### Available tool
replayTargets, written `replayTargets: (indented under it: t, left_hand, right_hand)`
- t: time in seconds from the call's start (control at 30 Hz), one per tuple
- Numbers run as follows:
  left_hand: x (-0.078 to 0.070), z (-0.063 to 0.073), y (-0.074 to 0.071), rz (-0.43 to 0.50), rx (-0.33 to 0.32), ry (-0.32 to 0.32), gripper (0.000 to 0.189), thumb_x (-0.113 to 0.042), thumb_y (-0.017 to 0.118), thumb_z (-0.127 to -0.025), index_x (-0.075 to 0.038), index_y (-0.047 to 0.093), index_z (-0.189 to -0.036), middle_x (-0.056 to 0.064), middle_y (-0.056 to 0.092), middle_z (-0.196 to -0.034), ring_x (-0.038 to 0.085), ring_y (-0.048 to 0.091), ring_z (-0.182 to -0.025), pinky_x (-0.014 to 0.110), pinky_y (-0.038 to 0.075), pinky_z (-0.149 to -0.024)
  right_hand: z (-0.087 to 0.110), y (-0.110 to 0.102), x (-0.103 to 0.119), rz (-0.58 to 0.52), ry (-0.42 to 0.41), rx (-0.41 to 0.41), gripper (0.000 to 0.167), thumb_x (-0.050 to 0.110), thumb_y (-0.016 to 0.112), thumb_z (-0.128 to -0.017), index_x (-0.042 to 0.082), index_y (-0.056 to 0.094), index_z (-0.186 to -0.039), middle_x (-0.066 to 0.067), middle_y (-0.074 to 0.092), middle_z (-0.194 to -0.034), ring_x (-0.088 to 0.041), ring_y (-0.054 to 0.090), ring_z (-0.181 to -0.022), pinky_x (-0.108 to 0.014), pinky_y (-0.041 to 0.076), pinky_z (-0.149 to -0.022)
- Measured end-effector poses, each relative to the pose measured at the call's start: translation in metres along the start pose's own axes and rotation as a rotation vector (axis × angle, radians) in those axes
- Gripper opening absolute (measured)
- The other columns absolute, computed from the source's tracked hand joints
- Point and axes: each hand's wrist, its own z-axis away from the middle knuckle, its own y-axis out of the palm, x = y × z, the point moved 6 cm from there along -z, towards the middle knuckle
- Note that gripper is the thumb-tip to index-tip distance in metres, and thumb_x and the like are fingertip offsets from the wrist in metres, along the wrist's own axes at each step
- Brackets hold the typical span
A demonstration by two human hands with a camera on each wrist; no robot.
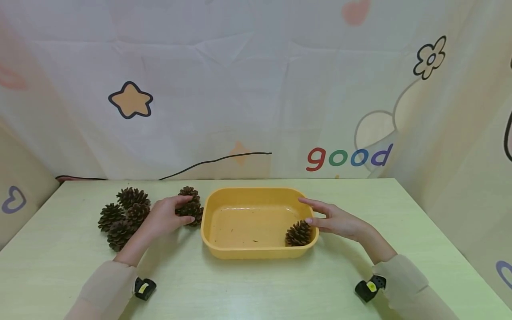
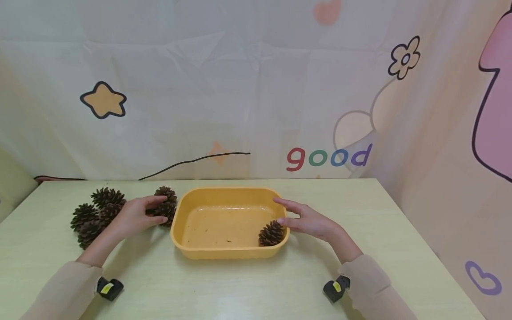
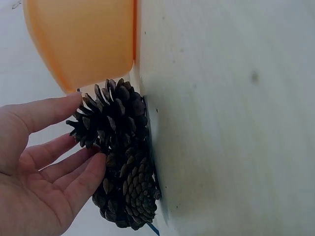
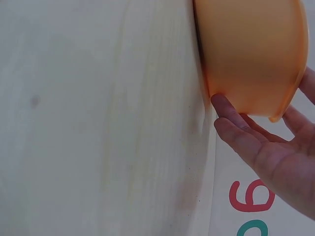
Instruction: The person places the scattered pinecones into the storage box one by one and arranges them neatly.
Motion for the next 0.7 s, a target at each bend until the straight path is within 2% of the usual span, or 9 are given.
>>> replayTargets:
  t: [0.03,0.07,0.13,0.2,0.27,0.5,0.57,0.6,0.7]
  left_hand:
    - [-0.0006,-0.0005,0.0003,-0.019,-0.001,0.001,0.056,-0.012,0.070,-0.079,0.004,0.049,-0.127,0.025,0.052,-0.123,0.041,0.049,-0.112,0.052,0.041,-0.092]
    - [-0.0012,-0.0010,0.0007,-0.035,0.002,-0.001,0.056,-0.012,0.071,-0.078,0.004,0.049,-0.127,0.025,0.053,-0.122,0.039,0.055,-0.102,0.051,0.043,-0.090]
    - [-0.0020,-0.0018,0.0017,-0.059,0.005,-0.004,0.056,-0.011,0.071,-0.077,0.004,0.050,-0.127,0.024,0.058,-0.116,0.030,0.060,-0.074,0.046,0.048,-0.081]
    - [-0.0033,-0.0022,0.0021,-0.077,0.005,-0.004,0.056,-0.009,0.071,-0.076,0.004,0.050,-0.126,0.024,0.059,-0.113,0.019,0.047,-0.051,0.039,0.048,-0.073]
    - [-0.0046,-0.0022,0.0026,-0.087,0.005,-0.002,0.055,-0.008,0.071,-0.076,0.004,0.051,-0.125,0.024,0.061,-0.109,0.011,0.029,-0.042,0.033,0.044,-0.064]
    - [-0.0055,-0.0033,0.0022,-0.119,-0.011,0.011,0.054,-0.007,0.073,-0.074,0.005,0.053,-0.123,0.016,0.067,-0.083,0.009,0.027,-0.040,0.027,0.041,-0.055]
    - [-0.0054,-0.0035,0.0022,-0.129,-0.010,0.008,0.054,-0.008,0.073,-0.074,0.004,0.054,-0.123,0.017,0.067,-0.085,0.010,0.031,-0.042,0.029,0.043,-0.056]
    - [-0.0056,-0.0035,0.0018,-0.139,-0.015,0.010,0.053,-0.009,0.074,-0.074,0.004,0.055,-0.122,0.019,0.066,-0.092,0.012,0.037,-0.046,0.032,0.046,-0.061]
    - [-0.0056,-0.0035,0.0013,-0.156,-0.022,0.009,0.053,-0.010,0.075,-0.073,0.003,0.056,-0.121,0.023,0.062,-0.108,0.019,0.054,-0.063,0.042,0.049,-0.074]
  right_hand:
    - [0.0001,0.0002,0.0002,0.000,0.002,-0.001,0.067,0.028,0.056,-0.091,0.013,0.021,-0.146,-0.023,0.006,-0.150,-0.044,0.022,-0.131,-0.049,0.036,-0.097]
    - [0.0002,0.0003,0.0004,0.000,0.004,-0.001,0.067,0.028,0.056,-0.091,0.013,0.021,-0.146,-0.023,0.006,-0.150,-0.044,0.022,-0.131,-0.049,0.036,-0.097]
    - [0.0004,0.0006,0.0009,-0.001,0.008,-0.003,0.067,0.028,0.056,-0.091,0.013,0.021,-0.146,-0.023,0.006,-0.150,-0.044,0.022,-0.131,-0.048,0.036,-0.097]
    - [0.0005,0.0007,0.0013,0.000,0.012,-0.005,0.067,0.028,0.056,-0.090,0.013,0.021,-0.146,-0.022,0.006,-0.150,-0.044,0.022,-0.132,-0.048,0.036,-0.097]
    - [0.0007,0.0007,0.0015,0.001,0.015,-0.006,0.067,0.028,0.057,-0.090,0.013,0.021,-0.146,-0.022,0.006,-0.150,-0.044,0.021,-0.132,-0.049,0.036,-0.097]
    - [0.0009,-0.0002,0.0009,0.003,0.015,-0.008,0.067,0.028,0.057,-0.090,0.013,0.022,-0.146,-0.022,0.006,-0.150,-0.044,0.020,-0.132,-0.049,0.037,-0.097]
    - [0.0007,-0.0005,0.0002,0.003,0.015,-0.008,0.067,0.028,0.057,-0.090,0.013,0.022,-0.146,-0.022,0.006,-0.150,-0.044,0.020,-0.132,-0.049,0.037,-0.097]
    - [0.0005,-0.0006,-0.0001,0.002,0.015,-0.008,0.067,0.028,0.057,-0.090,0.013,0.022,-0.146,-0.022,0.006,-0.150,-0.044,0.021,-0.132,-0.049,0.037,-0.097]
    - [0.0001,-0.0006,-0.0006,-0.001,0.013,-0.004,0.067,0.028,0.057,-0.090,0.013,0.022,-0.146,-0.022,0.006,-0.150,-0.044,0.022,-0.132,-0.048,0.037,-0.097]
